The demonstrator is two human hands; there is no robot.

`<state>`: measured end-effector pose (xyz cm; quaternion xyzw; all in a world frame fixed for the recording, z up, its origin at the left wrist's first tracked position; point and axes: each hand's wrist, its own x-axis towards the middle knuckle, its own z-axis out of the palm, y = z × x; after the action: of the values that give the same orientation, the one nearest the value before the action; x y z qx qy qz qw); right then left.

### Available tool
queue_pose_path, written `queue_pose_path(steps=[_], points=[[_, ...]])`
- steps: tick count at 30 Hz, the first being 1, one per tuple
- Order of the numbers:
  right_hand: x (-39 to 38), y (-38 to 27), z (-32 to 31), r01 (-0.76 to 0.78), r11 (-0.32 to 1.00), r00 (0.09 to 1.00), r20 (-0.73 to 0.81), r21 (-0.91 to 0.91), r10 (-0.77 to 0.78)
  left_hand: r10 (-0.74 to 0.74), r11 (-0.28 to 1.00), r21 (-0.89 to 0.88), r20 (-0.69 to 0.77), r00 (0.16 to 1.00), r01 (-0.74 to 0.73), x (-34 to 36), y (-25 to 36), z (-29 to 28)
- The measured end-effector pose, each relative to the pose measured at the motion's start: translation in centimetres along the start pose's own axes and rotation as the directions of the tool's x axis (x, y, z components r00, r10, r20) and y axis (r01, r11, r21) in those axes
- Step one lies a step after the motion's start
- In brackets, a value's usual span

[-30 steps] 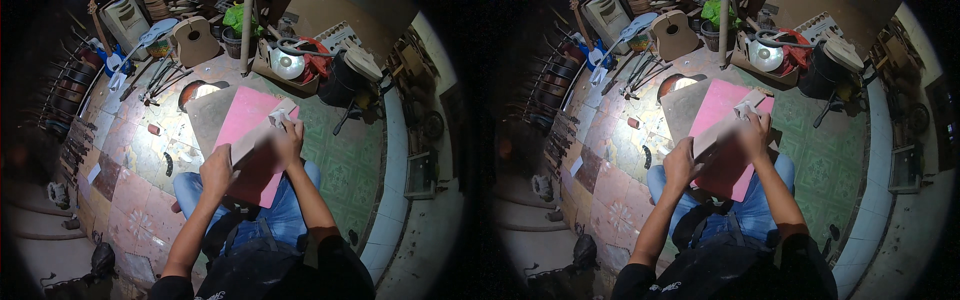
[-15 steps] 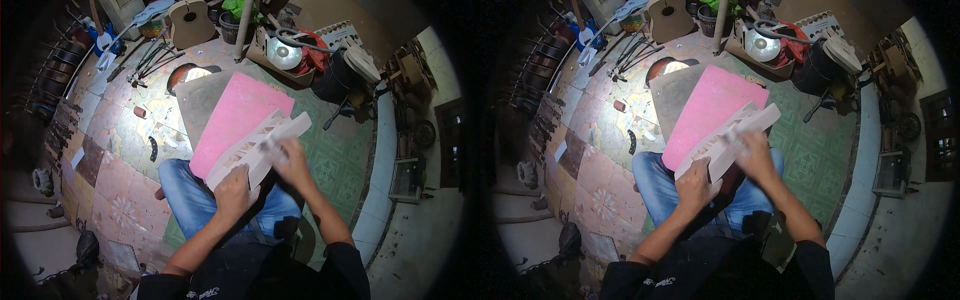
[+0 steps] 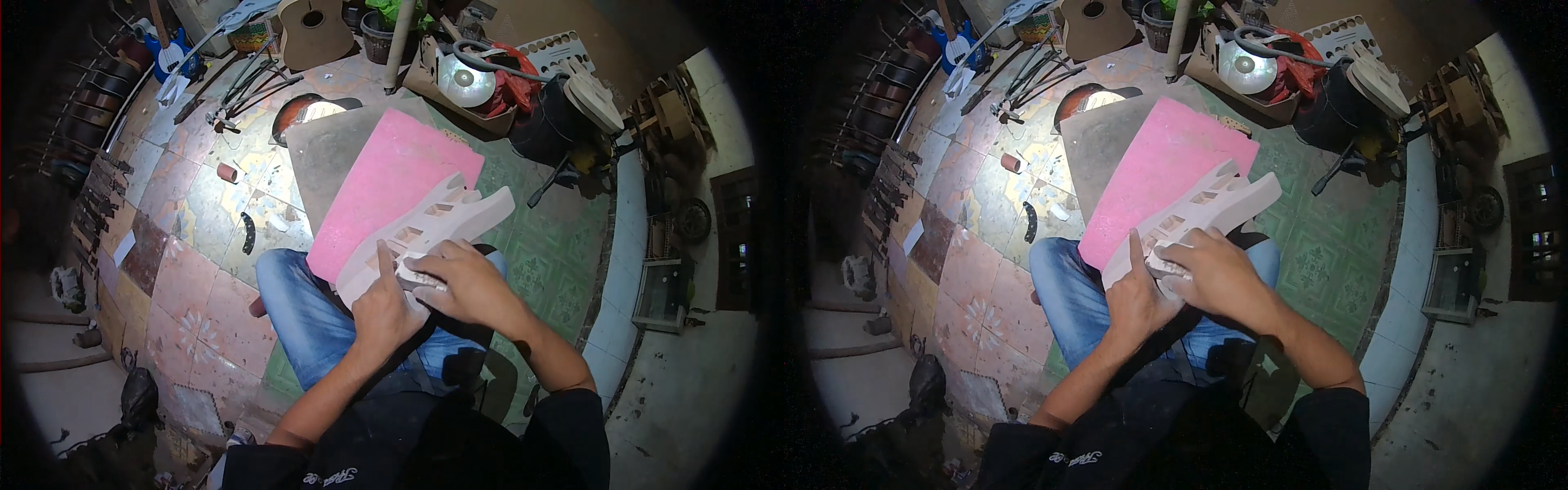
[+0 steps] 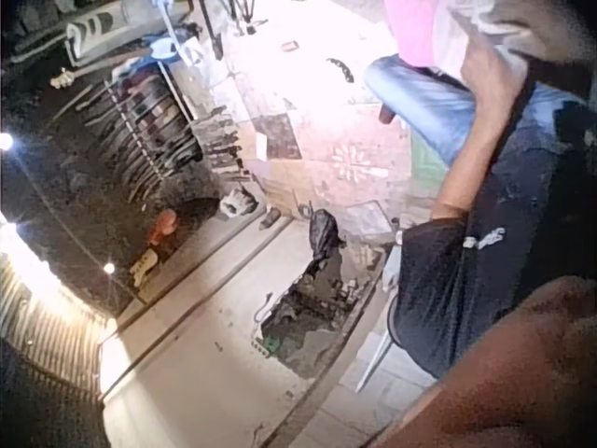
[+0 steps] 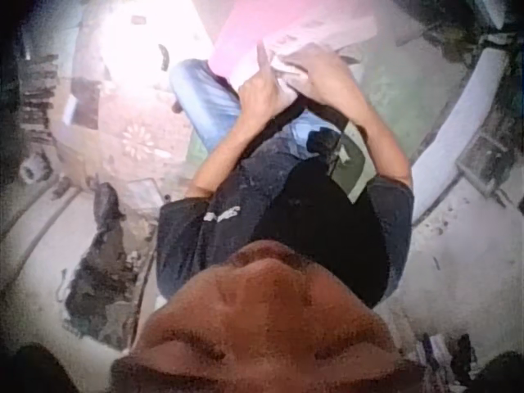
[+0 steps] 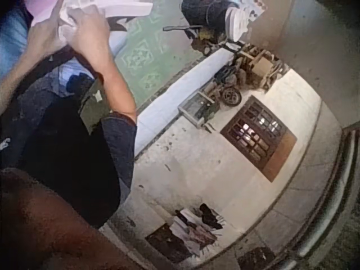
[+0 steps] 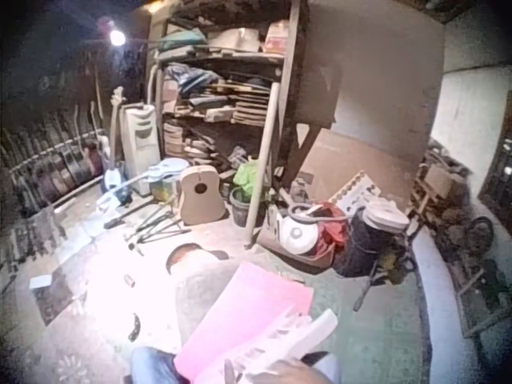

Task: The person sands the edges and back of a wooden guitar body by hand with a sanding block, turning the piece over to reach different areas.

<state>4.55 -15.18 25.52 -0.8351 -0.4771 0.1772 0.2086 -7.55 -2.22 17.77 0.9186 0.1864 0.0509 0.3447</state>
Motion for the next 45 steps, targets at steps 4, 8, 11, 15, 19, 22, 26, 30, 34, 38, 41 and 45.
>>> queue_pose_path(steps=[4, 8, 11, 15, 19, 22, 26, 30, 34, 38, 41, 45], points=[[3.2, 5.7, -3.4, -0.396, 0.906, 0.918, -0.056, -0.152, 0.392, -0.029, 0.999, -0.036, 0.096, 0.995, 0.032, 0.6, 1.4, -0.8], [1.8, 1.7, -0.4, -0.023, 1.0, 0.999, -0.037, -0.002, 0.022, -0.055, 0.998, 0.012, 0.075, 0.996, 0.055, 1.5, 0.7, -1.7], [2.7, 6.3, -1.1, -0.179, 0.98, 0.976, -0.141, -0.092, 0.165, -0.071, 0.997, 0.024, 0.099, 0.993, 0.069, 2.2, 0.9, -2.3], [3.6, 9.4, -1.6, -0.475, 0.803, 0.832, -0.483, -0.36, 0.275, -0.09, 0.996, 0.036, 0.154, 0.984, 0.086, 3.3, 0.7, -2.9], [4.8, 9.2, -1.9, -0.455, 0.82, 0.837, -0.48, -0.347, 0.262, -0.067, 0.998, 0.009, 0.137, 0.988, 0.066, 3.2, 0.1, -3.1], [4.5, 8.8, -1.9, -0.468, 0.819, 0.831, -0.482, -0.333, 0.278, -0.055, 0.998, 0.014, 0.124, 0.991, 0.054, 3.3, 0.3, -3.0], [2.6, 6.8, 0.1, -0.293, 0.938, 0.93, -0.283, -0.184, 0.235, -0.043, 0.999, 0.004, 0.105, 0.994, 0.042, 3.1, 0.0, -2.7], [3.4, 8.6, -1.1, -0.47, 0.825, 0.831, -0.473, -0.313, 0.294, 0.001, 1.0, -0.024, 0.058, 0.998, 0.001, 3.0, 0.1, -2.2], [2.2, 7.1, 0.9, -0.226, 0.973, 0.927, -0.314, -0.039, 0.202, -0.038, 0.999, 0.015, 0.119, 0.992, 0.036, 2.8, 0.1, -2.4], [3.3, 7.5, 0.1, -0.43, 0.873, 0.842, -0.452, -0.232, 0.294, -0.006, 1.0, 0.018, 0.086, 0.996, 0.005, 2.8, 0.2, -2.0], [2.2, 5.5, 1.0, -0.151, 0.984, 0.955, -0.243, 0.095, 0.17, -0.024, 1.0, 0.001, 0.088, 0.996, 0.024, 2.8, 0.2, -2.5], [2.8, 7.6, 0.1, -0.295, 0.951, 0.91, -0.331, -0.092, 0.25, -0.018, 1.0, 0.023, 0.073, 0.997, 0.016, 2.6, 0.5, -1.8]])
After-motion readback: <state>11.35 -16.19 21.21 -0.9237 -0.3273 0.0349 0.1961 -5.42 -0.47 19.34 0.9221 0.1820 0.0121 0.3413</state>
